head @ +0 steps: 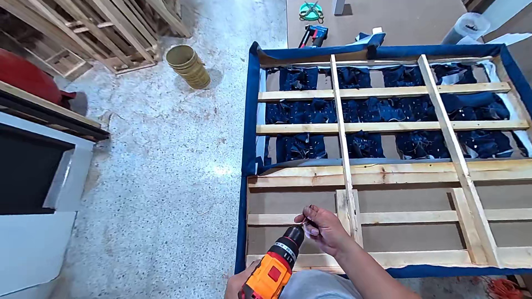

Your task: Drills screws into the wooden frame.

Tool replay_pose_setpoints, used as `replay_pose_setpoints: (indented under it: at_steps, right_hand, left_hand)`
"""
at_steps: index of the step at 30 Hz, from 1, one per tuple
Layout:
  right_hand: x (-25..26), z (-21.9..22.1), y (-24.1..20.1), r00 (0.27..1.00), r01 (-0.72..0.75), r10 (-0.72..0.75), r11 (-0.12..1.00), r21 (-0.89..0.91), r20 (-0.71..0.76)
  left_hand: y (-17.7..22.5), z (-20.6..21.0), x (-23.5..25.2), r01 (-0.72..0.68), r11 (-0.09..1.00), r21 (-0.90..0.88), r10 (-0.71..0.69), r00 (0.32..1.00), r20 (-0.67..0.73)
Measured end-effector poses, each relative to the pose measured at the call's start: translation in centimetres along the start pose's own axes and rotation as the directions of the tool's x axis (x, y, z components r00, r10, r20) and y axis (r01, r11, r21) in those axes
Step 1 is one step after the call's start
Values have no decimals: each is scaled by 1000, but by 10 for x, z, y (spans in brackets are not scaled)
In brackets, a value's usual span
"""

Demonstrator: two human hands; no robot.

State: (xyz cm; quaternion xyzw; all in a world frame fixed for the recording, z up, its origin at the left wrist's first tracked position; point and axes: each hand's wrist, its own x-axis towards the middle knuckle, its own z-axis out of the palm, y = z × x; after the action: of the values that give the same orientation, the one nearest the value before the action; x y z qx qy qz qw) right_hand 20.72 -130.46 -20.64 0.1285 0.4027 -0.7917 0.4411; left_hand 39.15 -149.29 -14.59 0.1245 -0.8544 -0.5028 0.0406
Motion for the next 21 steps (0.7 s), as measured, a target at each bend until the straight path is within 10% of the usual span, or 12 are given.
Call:
replay_pose_setpoints:
  at_steps: [8, 21]
  right_hand:
    - [49, -30, -16, 999, -27, 17, 962, 271, 39]
    - [149, -64, -29, 981, -195, 193, 977, 84, 34]
  left_hand:
    - [17, 29, 67, 52, 997, 50, -52, 999, -6]
    - [-2, 80, 149, 171, 853, 492, -165, 985, -56]
